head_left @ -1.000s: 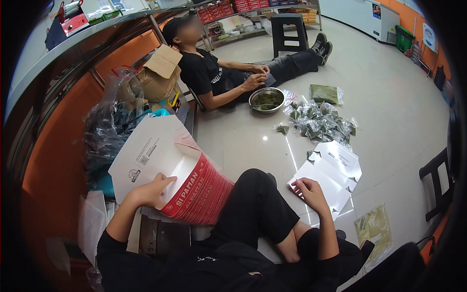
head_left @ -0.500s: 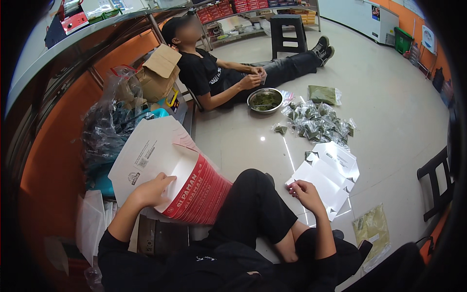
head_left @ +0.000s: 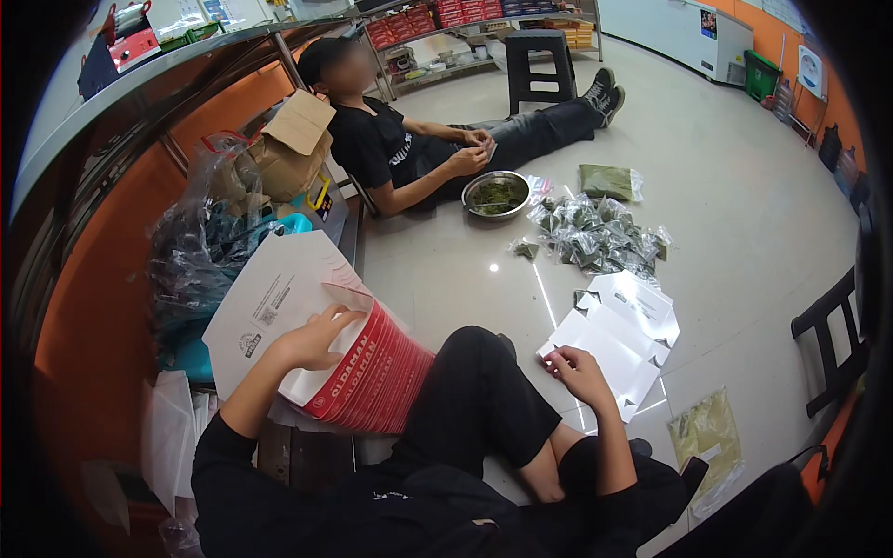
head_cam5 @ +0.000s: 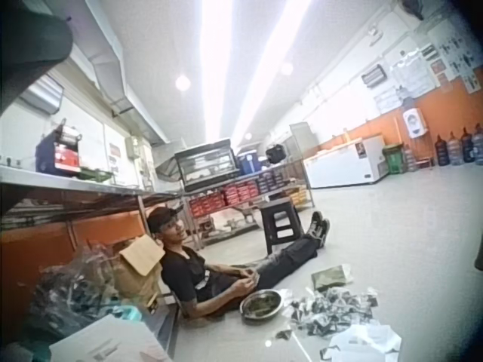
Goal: The person folds flat cardboard blanks into takeout boxes by hand and adds each folded box to a stack.
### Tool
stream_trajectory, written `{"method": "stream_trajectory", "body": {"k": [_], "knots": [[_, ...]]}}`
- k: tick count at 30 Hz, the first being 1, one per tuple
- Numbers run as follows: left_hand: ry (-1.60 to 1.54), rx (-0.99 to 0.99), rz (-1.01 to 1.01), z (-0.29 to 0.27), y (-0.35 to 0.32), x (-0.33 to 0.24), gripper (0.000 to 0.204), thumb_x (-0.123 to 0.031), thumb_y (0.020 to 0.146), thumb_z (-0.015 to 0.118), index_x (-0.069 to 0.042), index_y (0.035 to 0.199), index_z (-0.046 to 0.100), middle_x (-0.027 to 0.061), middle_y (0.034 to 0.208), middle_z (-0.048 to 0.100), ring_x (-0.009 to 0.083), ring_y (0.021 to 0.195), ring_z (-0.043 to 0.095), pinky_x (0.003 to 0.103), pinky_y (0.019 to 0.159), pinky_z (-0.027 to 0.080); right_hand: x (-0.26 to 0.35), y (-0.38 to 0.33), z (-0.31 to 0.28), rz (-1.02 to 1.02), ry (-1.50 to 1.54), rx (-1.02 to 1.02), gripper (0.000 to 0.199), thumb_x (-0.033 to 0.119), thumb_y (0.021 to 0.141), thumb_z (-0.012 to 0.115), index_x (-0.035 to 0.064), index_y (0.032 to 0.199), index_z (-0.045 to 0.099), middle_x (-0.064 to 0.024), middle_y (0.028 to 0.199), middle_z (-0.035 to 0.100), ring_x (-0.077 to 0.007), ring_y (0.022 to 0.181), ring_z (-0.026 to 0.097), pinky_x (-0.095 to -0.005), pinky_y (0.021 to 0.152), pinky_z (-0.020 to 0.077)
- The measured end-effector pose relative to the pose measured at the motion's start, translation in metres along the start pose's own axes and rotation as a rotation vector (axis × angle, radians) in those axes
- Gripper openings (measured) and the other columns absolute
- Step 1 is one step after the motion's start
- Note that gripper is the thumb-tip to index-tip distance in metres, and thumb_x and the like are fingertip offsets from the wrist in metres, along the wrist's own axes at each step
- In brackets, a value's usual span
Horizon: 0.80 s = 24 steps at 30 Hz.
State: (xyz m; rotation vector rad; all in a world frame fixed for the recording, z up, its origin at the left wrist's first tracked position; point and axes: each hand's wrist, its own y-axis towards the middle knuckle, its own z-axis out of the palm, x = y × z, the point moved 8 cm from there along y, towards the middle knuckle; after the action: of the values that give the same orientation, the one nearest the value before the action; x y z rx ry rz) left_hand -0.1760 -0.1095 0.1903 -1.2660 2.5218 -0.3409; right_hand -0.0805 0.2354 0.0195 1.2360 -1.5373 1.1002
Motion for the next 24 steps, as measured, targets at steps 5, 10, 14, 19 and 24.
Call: {"method": "stream_trajectory", "body": {"k": [5,10,14,19,24], "knots": [[-0.02,-0.014,-0.003,0.001,-0.002,0.005,0.078,-0.013,0.067,0.068,-0.017,0.135,0.029,0.0186,0.131,0.032,0.0436,0.113,0.04,0.044,0.095,0.037,-0.004,0.001,0.002,0.002,-0.009,0.004,0.027,0.021,0.089,0.049,-0.0022,0.092,0.063,-0.0074,0.074,0.063,-0.0117,0.069,0.058,-0.0236,0.066,0.0471],[-0.077,0.072,-0.065,0.002,-0.032,0.009,0.082,-0.012,0.066,0.069,-0.011,0.136,0.027,0.0184,0.131,0.033,0.0378,0.116,0.041,0.039,0.096,0.037,-0.01,0.003,0.0,0.004,-0.011,-0.034,0.028,0.024,0.086,0.051,-0.0003,0.091,0.064,-0.0101,0.074,0.065,-0.0164,0.065,0.061,-0.0274,0.064,0.0474],[-0.142,0.261,-0.212,0.021,-0.055,0.013,0.089,-0.012,0.062,0.071,-0.011,0.138,0.024,0.0182,0.131,0.032,0.0376,0.119,0.038,0.038,0.098,0.035,-0.014,0.004,0.002,0.009,-0.034,-0.016,0.028,0.024,0.086,0.052,-0.0005,0.091,0.064,-0.0104,0.074,0.065,-0.0168,0.065,0.06,-0.0277,0.064,0.0473],[-0.107,0.223,-0.198,0.02,-0.055,0.016,0.098,-0.021,0.058,0.074,-0.011,0.14,0.02,0.0209,0.13,0.026,0.0395,0.119,0.035,0.037,0.098,0.035,-0.018,0.006,0.006,0.036,-0.063,-0.003,0.028,0.024,0.086,0.052,-0.001,0.091,0.064,-0.0117,0.075,0.065,-0.0181,0.068,0.061,-0.0287,0.066,0.0474],[-0.062,0.213,-0.159,0.02,-0.055,0.019,0.102,-0.025,0.059,0.078,-0.005,0.14,0.018,0.0213,0.128,0.025,0.0314,0.107,0.046,0.031,0.088,0.045,-0.02,0.006,0.009,0.058,-0.09,0.018,0.029,0.025,0.086,0.052,-0.001,0.092,0.064,-0.0126,0.077,0.065,-0.0202,0.072,0.063,-0.0298,0.07,0.0474]]}}
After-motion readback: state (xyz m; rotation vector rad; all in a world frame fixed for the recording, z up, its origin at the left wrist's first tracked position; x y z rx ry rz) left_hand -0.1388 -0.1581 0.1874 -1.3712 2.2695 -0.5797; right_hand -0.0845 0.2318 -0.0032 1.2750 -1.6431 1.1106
